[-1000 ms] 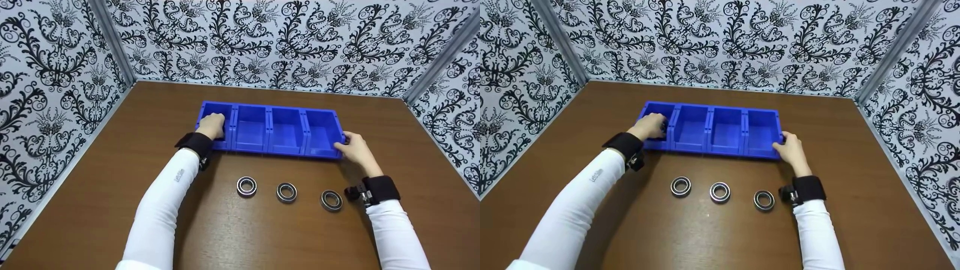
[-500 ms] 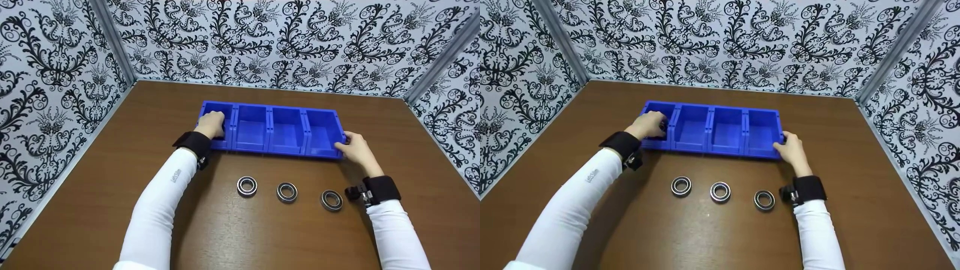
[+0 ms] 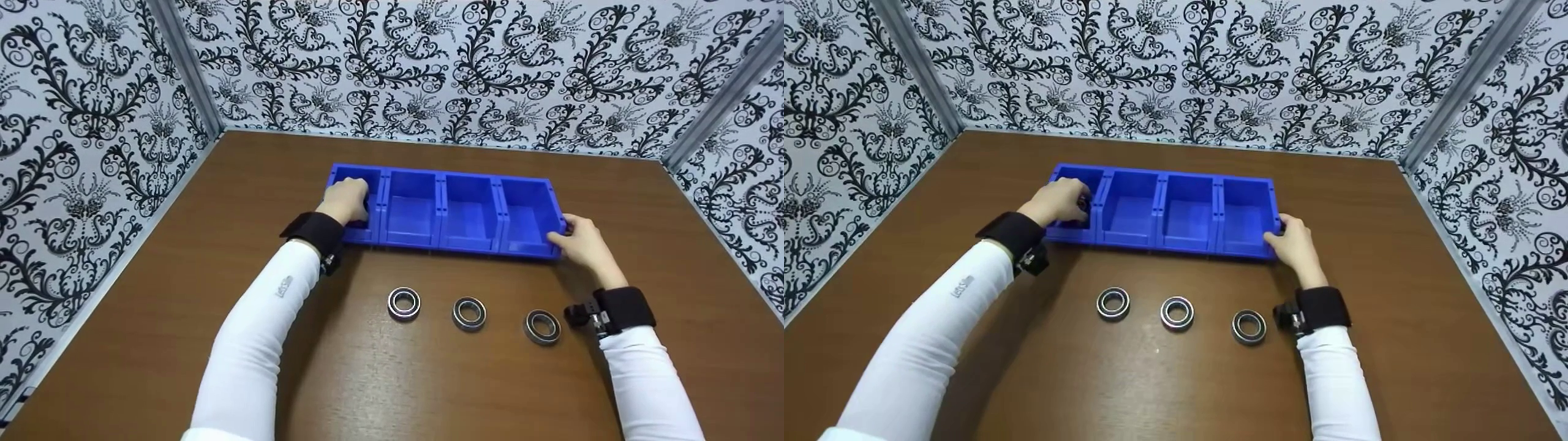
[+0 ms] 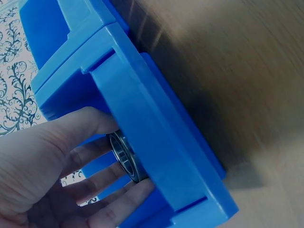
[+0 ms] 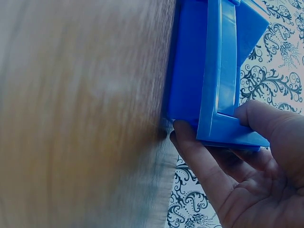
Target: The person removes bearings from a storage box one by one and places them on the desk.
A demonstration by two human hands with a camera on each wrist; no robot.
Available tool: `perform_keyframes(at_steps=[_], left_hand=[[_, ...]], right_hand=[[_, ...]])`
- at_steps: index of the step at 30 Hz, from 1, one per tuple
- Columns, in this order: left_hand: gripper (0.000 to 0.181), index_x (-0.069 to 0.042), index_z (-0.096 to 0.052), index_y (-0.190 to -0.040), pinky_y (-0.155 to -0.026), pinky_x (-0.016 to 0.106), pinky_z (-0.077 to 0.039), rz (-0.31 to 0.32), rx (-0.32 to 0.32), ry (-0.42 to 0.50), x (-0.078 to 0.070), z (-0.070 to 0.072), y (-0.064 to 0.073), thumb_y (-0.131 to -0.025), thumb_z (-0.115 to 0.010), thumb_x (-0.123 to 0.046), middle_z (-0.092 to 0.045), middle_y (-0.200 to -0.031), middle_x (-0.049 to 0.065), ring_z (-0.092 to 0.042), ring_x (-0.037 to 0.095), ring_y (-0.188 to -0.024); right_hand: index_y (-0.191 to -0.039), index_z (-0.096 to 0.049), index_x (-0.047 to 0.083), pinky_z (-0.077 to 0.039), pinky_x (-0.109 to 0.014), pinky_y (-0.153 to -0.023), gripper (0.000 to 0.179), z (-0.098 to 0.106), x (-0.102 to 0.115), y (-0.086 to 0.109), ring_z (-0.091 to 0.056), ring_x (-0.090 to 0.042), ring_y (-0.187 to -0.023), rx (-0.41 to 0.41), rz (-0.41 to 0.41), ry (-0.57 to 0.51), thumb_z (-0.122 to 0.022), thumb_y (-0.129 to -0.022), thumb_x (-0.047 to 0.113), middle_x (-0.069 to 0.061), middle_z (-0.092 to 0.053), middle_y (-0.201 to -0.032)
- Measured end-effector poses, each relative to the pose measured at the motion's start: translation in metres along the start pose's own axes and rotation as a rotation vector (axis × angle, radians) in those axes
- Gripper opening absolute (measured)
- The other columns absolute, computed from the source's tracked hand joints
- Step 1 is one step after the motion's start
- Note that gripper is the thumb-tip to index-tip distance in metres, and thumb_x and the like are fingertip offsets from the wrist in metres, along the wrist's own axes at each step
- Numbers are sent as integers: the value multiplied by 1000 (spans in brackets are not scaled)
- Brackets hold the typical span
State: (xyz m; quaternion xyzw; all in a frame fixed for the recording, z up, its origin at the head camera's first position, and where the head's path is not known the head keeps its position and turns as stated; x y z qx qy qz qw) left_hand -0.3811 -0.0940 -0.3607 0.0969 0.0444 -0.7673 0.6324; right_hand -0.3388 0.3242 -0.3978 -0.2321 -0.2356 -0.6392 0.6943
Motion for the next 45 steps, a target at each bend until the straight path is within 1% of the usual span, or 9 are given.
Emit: perform_keyframes(at_steps=[6,10,13,18,25,33,36,40,45], left_hand=[[20,-1,-70,-96,-94,55,-60,6,-3,5,0,2,0,-80,-76,-12,-74,-118,21,-71,37,-110],[27,-2,-72,-103,-94,54,-60,4,-1,8,0,3,-1,-79,-77,-13,-74,-120,20,-71,37,-112],[32,-2,-72,-107,-95,54,-60,4,-4,12,0,4,-2,-78,-78,-13,-74,-121,20,-70,38,-113],[28,-3,-74,-104,-94,54,-60,6,-2,24,0,7,0,-78,-77,-11,-74,-119,20,-71,37,-112],[33,-3,-74,-108,-95,53,-60,-10,-5,31,-2,15,5,-76,-75,-12,-74,-120,18,-70,36,-112],[31,-4,-75,-108,-98,54,-59,-8,-8,32,-4,22,6,-78,-76,-12,-74,-123,18,-68,36,-117],[30,-5,-75,-107,-98,54,-59,2,-12,35,-5,26,6,-78,-76,-12,-73,-124,18,-68,36,-118],[27,-5,-75,-104,-96,55,-59,3,-23,38,-5,29,7,-78,-75,-12,-74,-121,18,-69,38,-116],[20,-5,-76,-95,-92,56,-60,-2,-44,46,-5,32,8,-77,-73,-12,-76,-116,18,-70,38,-110]], right_hand=[[-141,-49,-16,-44,-8,-69,52,0,-1,0,-63,-21,-95,4,-7,7,-59,-98,12,-35,-65,-123],[-143,-45,-16,-44,-8,-69,55,0,-3,1,-65,-32,-105,22,-16,1,-57,-99,13,-40,-62,-129],[-144,-43,-17,-45,-9,-70,55,0,-3,1,-65,-37,-111,28,-18,3,-56,-100,13,-41,-60,-131],[-143,-45,-16,-44,-9,-71,55,0,-2,1,-64,-36,-110,20,-19,11,-57,-99,13,-40,-61,-130],[-142,-48,-15,-43,-10,-72,52,1,-1,1,-64,-33,-105,11,-22,16,-57,-99,14,-37,-63,-128],[-140,-51,-14,-44,-8,-71,50,1,-2,1,-65,-28,-101,3,-18,14,-57,-98,13,-35,-65,-125],[-140,-51,-14,-43,-9,-73,51,1,-1,0,-64,-30,-103,-1,-14,17,-58,-98,13,-36,-65,-125],[-142,-47,-16,-43,-9,-74,53,1,0,1,-65,-38,-112,11,-16,7,-58,-98,13,-39,-62,-129],[-144,-45,-16,-45,-11,-77,55,0,0,1,-64,-41,-116,21,-19,6,-57,-99,13,-40,-60,-133]])
Point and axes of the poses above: each hand's wrist, its own y-axis away from the middle knuckle, its own z-axis out of the back of the hand, x = y × z, the point moved 5 cm from there along -y, towards the middle knuckle
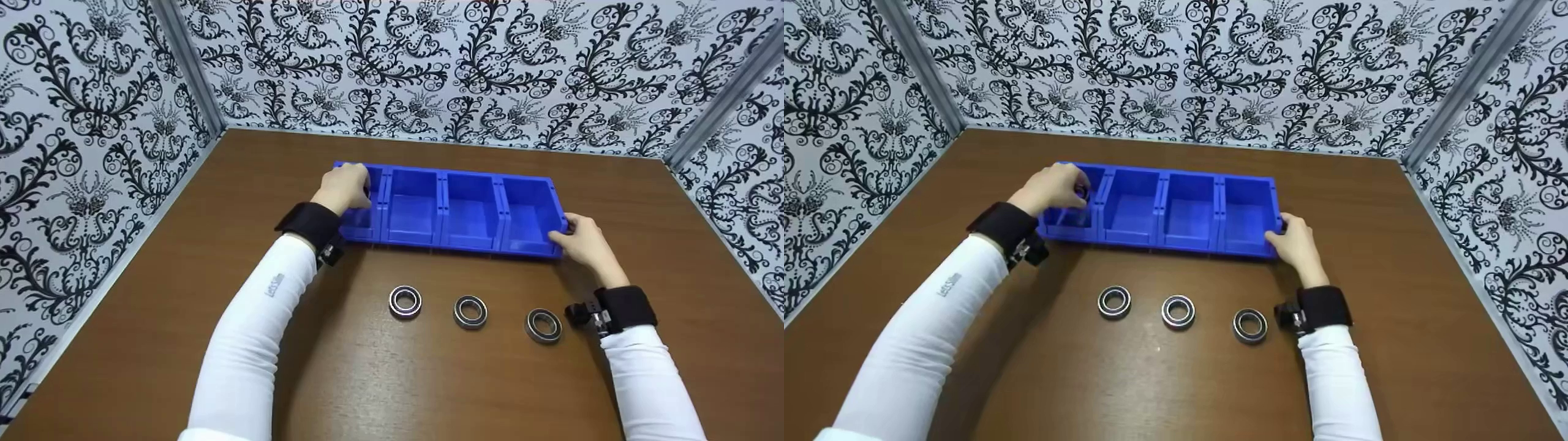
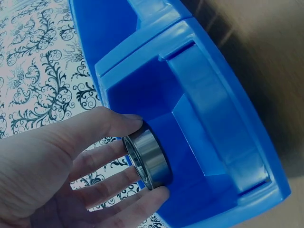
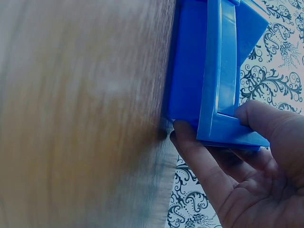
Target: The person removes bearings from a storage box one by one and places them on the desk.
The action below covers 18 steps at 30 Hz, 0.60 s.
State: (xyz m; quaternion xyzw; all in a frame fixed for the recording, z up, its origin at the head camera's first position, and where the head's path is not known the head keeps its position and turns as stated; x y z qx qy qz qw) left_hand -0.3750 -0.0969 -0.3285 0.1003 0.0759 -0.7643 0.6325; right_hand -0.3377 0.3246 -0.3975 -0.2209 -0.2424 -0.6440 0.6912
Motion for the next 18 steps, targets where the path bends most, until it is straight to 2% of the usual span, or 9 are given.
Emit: perform_keyframes(at_steps=[8,15,18], left_hand=[[23,-7,-77,-98,-93,55,-60,2,-2,-1,-1,5,0,-76,-73,-11,-76,-117,18,-70,38,-110],[9,-10,-73,-84,-89,53,-60,-12,-10,-13,-5,10,2,-76,-72,-11,-77,-109,16,-71,39,-103],[10,-9,-73,-86,-89,54,-60,-9,-9,-17,-6,12,2,-76,-72,-12,-76,-109,17,-71,40,-104]], right_hand=[[-144,-44,-16,-51,-24,-85,55,0,-2,-1,-63,-40,-115,1,-3,6,-57,-99,13,-40,-59,-133],[-143,-47,-15,-44,-12,-77,54,0,-3,-1,-63,-37,-113,-5,-5,2,-58,-99,14,-39,-61,-131],[-143,-46,-16,-44,-10,-76,54,0,-3,-1,-63,-37,-113,-2,-4,-6,-58,-100,14,-39,-61,-131]])
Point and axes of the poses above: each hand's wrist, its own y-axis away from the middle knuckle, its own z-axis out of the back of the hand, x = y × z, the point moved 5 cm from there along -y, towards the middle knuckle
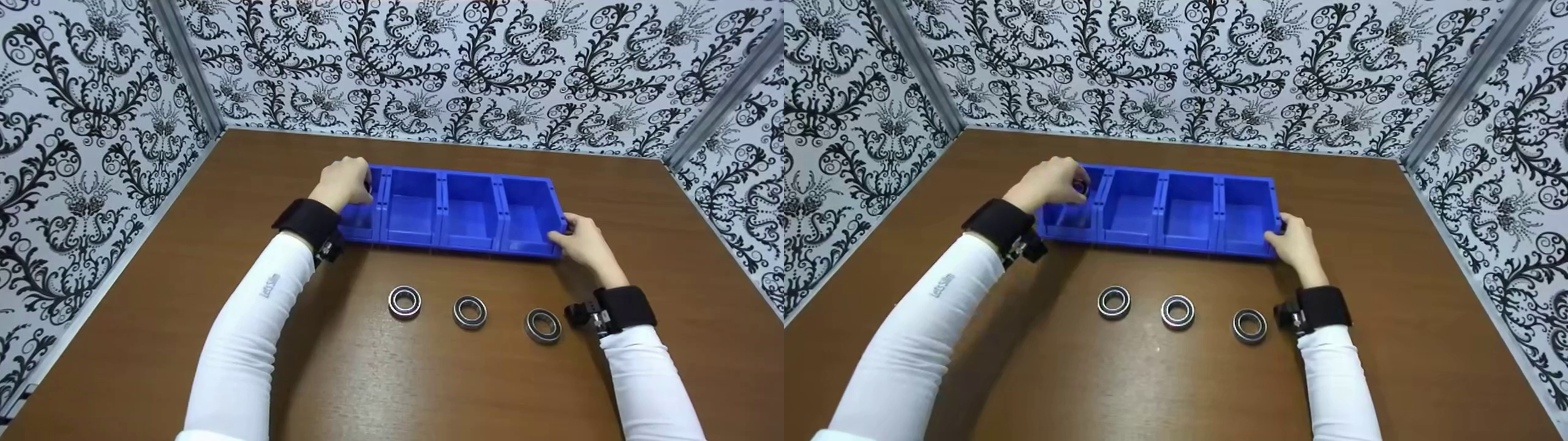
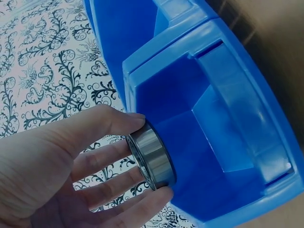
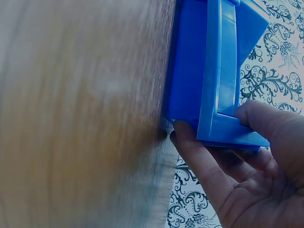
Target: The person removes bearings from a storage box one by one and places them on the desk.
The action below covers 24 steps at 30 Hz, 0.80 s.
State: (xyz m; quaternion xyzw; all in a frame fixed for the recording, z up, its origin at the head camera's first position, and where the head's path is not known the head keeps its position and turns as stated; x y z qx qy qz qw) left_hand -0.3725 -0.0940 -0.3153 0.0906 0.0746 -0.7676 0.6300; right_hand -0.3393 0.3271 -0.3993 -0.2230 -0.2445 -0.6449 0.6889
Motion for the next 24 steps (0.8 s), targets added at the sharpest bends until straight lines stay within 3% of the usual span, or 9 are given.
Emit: perform_keyframes(at_steps=[6,11,24], left_hand=[[22,-8,-76,-98,-93,54,-59,5,12,1,-1,5,3,-78,-73,-15,-75,-115,17,-70,40,-110],[24,-8,-76,-99,-94,54,-59,1,12,8,0,7,3,-77,-72,-15,-75,-116,17,-70,39,-111],[19,-8,-74,-95,-91,52,-59,6,22,9,0,11,7,-77,-72,-15,-75,-111,16,-70,37,-106]], right_hand=[[-144,-45,-16,-47,-13,-77,55,0,0,0,-64,-39,-114,1,6,3,-58,-100,14,-40,-60,-132],[-142,-47,-16,-44,-6,-70,53,-1,1,1,-66,-38,-110,-11,26,0,-57,-99,12,-40,-62,-129],[-141,-48,-17,-43,-5,-70,52,-1,3,1,-66,-36,-109,-18,28,-1,-58,-98,10,-40,-63,-128]])
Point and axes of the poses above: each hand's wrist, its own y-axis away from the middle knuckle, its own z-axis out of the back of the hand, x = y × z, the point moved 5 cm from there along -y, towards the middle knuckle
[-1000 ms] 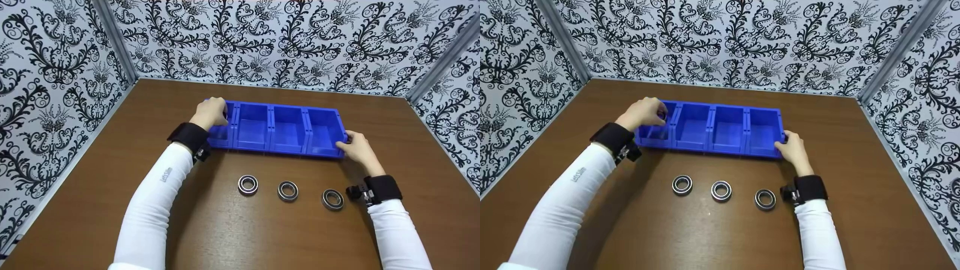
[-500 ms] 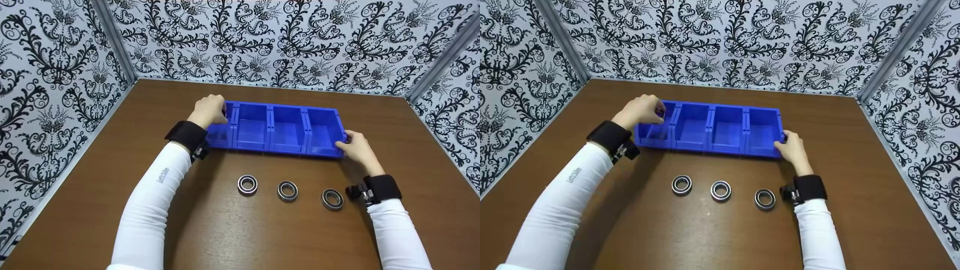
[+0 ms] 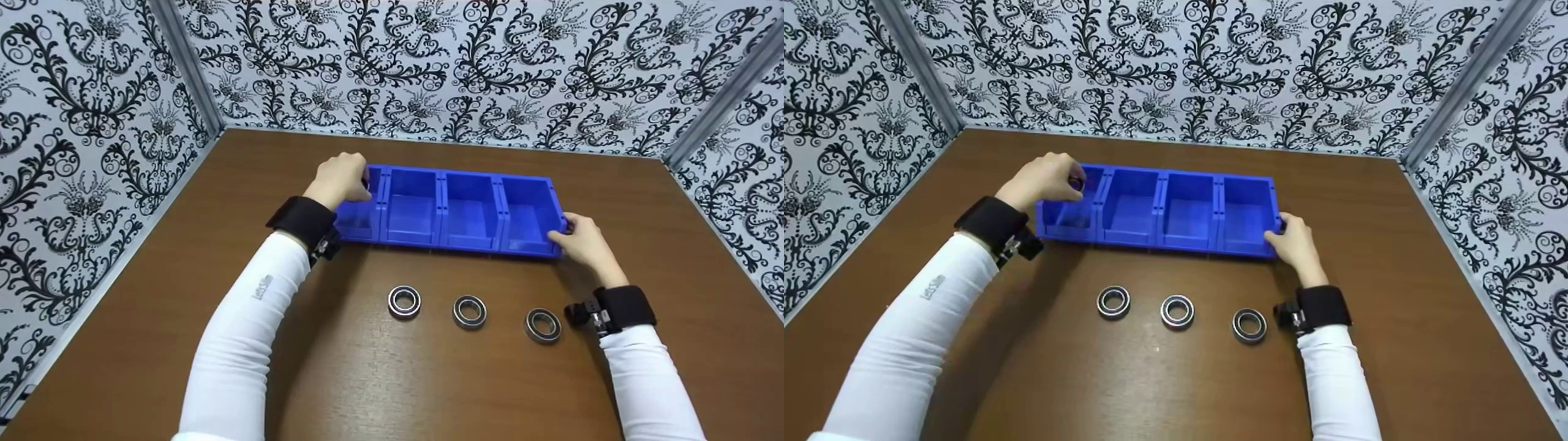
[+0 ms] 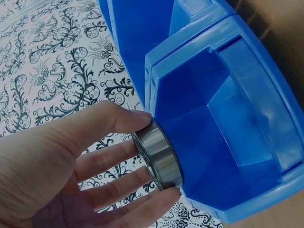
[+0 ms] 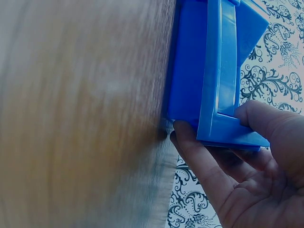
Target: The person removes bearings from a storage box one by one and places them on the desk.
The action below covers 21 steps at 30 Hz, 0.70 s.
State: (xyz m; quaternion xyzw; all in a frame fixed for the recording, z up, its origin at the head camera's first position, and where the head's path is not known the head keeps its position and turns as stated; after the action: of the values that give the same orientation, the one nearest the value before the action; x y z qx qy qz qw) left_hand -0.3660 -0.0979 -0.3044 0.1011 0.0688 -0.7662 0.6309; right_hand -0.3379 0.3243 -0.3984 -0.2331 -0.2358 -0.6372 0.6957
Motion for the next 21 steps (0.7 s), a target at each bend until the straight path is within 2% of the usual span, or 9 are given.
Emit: perform_keyframes(at_steps=[10,21], left_hand=[[24,-8,-75,-99,-91,53,-59,-5,-6,12,2,1,4,-77,-73,-16,-75,-112,16,-70,38,-106],[22,-9,-75,-96,-89,52,-59,-28,-31,15,0,6,10,-76,-71,-15,-75,-107,14,-69,36,-101]], right_hand=[[-142,-47,-17,-44,-5,-69,53,0,-1,-1,-66,-33,-106,10,-8,-13,-58,-98,11,-40,-62,-128],[-140,-50,-16,-42,-5,-70,51,1,1,1,-66,-35,-108,-1,6,7,-58,-97,11,-39,-64,-126]])
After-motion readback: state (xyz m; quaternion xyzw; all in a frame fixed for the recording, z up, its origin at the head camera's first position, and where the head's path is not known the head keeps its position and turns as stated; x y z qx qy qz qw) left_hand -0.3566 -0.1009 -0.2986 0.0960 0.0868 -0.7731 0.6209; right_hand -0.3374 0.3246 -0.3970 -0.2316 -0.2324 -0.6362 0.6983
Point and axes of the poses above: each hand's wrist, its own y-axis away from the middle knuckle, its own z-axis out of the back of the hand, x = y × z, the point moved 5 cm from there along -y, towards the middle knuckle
